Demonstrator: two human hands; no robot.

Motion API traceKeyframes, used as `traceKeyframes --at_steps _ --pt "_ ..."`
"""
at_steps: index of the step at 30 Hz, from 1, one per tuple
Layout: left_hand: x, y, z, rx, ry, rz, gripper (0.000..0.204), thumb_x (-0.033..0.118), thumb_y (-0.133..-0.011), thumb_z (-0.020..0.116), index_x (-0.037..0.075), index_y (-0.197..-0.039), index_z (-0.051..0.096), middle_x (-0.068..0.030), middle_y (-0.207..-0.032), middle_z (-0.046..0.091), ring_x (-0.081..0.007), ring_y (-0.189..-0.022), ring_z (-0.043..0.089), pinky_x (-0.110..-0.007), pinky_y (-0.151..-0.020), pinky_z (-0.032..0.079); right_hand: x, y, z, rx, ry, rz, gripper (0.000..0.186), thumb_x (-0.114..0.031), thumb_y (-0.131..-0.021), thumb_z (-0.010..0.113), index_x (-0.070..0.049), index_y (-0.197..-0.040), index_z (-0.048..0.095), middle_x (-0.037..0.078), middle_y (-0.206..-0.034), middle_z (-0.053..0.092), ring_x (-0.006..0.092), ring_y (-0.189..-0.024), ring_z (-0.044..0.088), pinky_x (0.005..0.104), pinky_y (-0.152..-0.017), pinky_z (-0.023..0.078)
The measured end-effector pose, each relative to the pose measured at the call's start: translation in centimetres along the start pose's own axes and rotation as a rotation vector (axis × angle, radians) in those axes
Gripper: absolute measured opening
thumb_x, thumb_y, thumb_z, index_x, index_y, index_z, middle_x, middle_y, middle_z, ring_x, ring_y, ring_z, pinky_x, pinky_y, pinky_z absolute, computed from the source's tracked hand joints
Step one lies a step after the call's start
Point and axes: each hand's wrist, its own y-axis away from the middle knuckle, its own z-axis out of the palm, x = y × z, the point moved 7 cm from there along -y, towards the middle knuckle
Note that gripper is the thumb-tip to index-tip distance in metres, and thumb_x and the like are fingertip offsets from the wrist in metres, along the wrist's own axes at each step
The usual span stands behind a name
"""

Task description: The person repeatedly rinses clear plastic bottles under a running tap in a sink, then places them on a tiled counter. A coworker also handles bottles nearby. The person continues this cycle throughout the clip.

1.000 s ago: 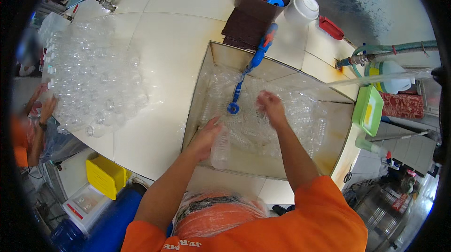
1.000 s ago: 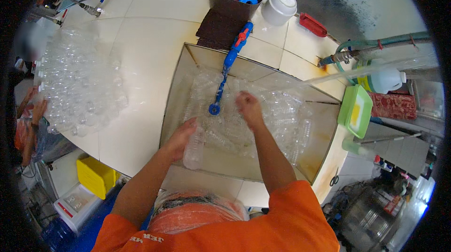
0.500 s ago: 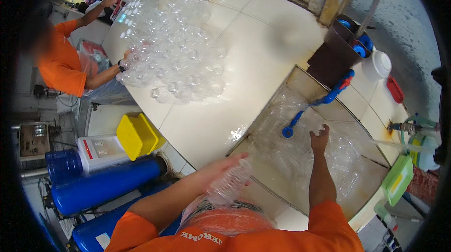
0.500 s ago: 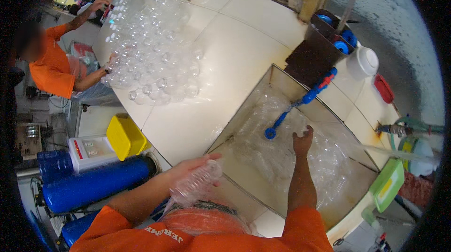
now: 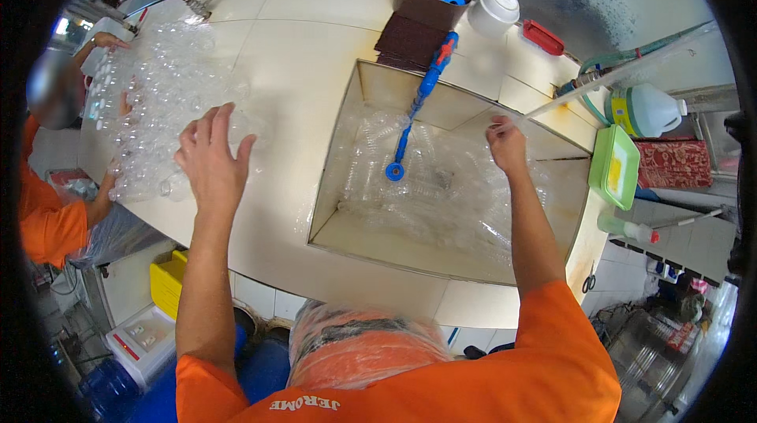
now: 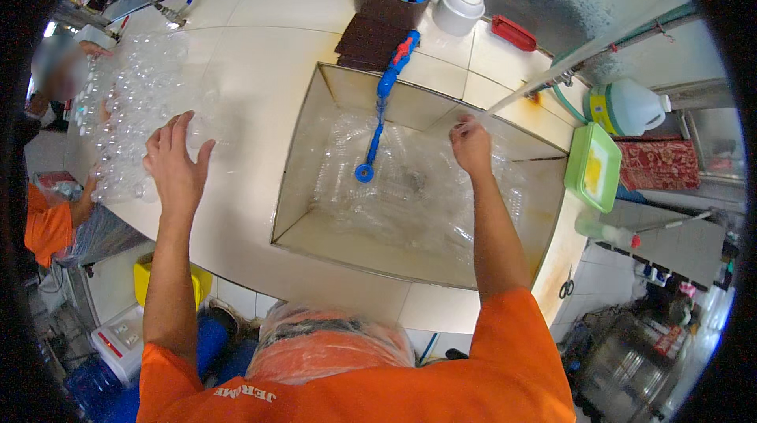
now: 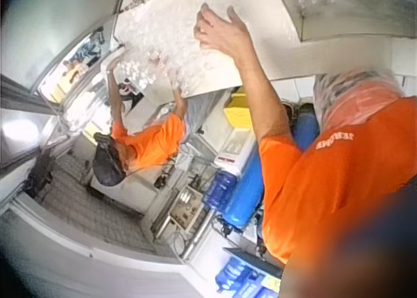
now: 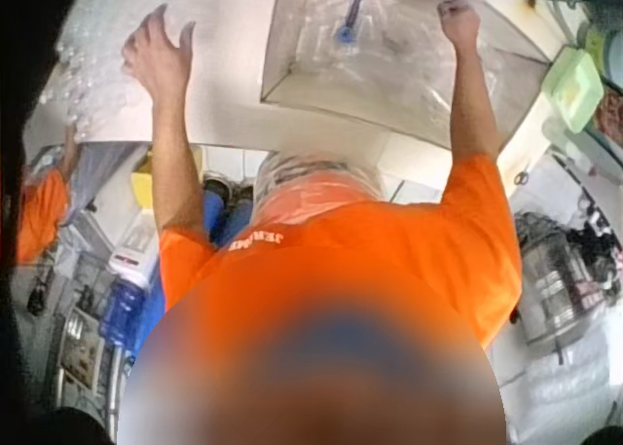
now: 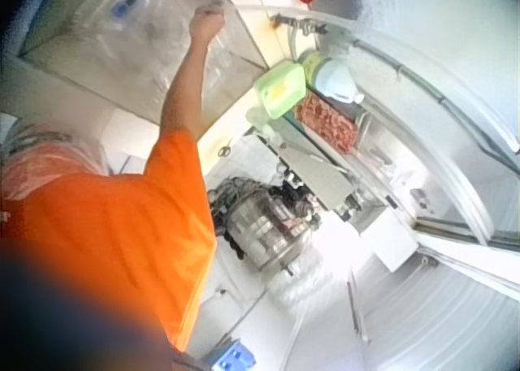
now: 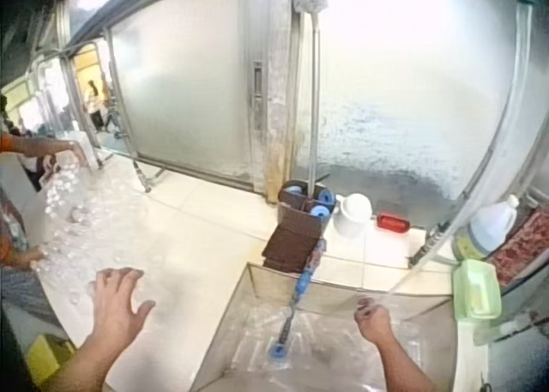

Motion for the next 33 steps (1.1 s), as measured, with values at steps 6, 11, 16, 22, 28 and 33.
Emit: traceKeyframes --at_steps 6,11,16,22,28,33 --pt "0.5 0.4 -1.8 0.133 0.03 -0.005 0.065 0.025 -0.081 0.079 0.015 -0.139 0.053 -0.0115 -0.135 0.055 -0.0351 -0.123 0.048 -0.051 -0.102 0.035 8.6 0.4 16.2 -0.438 0.4 -0.074 0.046 -0.037 -0.084 0.069 0.0 -0.111 0.068 0.022 -0.105 0.071 0.0352 -0.108 0.066 0.0409 -0.094 0.051" --pt "1.5 4.6 -3.1 0.111 0.252 0.034 0.048 0.012 -0.084 0.07 0.001 -0.129 0.056 -0.0193 -0.123 0.06 -0.0371 -0.113 0.053 -0.047 -0.101 0.038 9.7 3.7 22.1 -0.58 0.509 0.227 0.058 -0.049 -0.091 0.06 0.007 -0.11 0.065 0.026 -0.115 0.067 0.0377 -0.105 0.066 0.0437 -0.095 0.052" --pt "3.9 8.4 0.1 -0.126 0.576 -0.062 0.04 0.003 -0.083 0.064 -0.002 -0.123 0.058 -0.0188 -0.112 0.062 -0.0354 -0.102 0.056 -0.042 -0.09 0.046 8.1 7.6 21.1 -0.628 -0.351 0.774 0.071 -0.023 -0.079 0.076 0.001 -0.138 0.045 0.023 -0.118 0.065 0.0324 -0.098 0.068 0.0379 -0.087 0.055" --pt "7.2 7.7 1.6 -0.174 0.833 -0.047 0.041 -0.002 -0.083 0.064 -0.001 -0.123 0.059 -0.0151 -0.102 0.063 -0.0288 -0.091 0.057 -0.038 -0.083 0.047 1.5 5.3 4.8 0.044 -0.222 0.246 0.07 -0.007 -0.073 0.079 -0.003 -0.135 0.047 0.018 -0.114 0.062 0.0282 -0.096 0.065 0.0371 -0.085 0.053" --pt "9.2 6.9 1.8 -0.196 0.935 -0.024 0.04 -0.001 -0.084 0.064 -0.001 -0.124 0.058 -0.0149 -0.099 0.063 -0.0262 -0.086 0.059 -0.036 -0.082 0.049 -8.0 2.9 -8.1 0.251 -0.443 0.009 0.058 -0.006 -0.08 0.074 -0.001 -0.131 0.048 0.011 -0.107 0.064 0.0217 -0.098 0.064 0.0351 -0.088 0.05" --pt "11.4 9.8 7.1 -0.562 1.117 -0.162 0.042 0.01 -0.091 0.065 0.004 -0.132 0.056 -0.008 -0.108 0.066 -0.0165 -0.095 0.061 -0.029 -0.078 0.047 -9.3 10.3 4.6 -0.456 -0.821 0.331 0.033 -0.02 -0.09 0.071 -0.003 -0.115 0.059 0.007 -0.102 0.067 0.0163 -0.082 0.062 0.0327 -0.07 0.052"
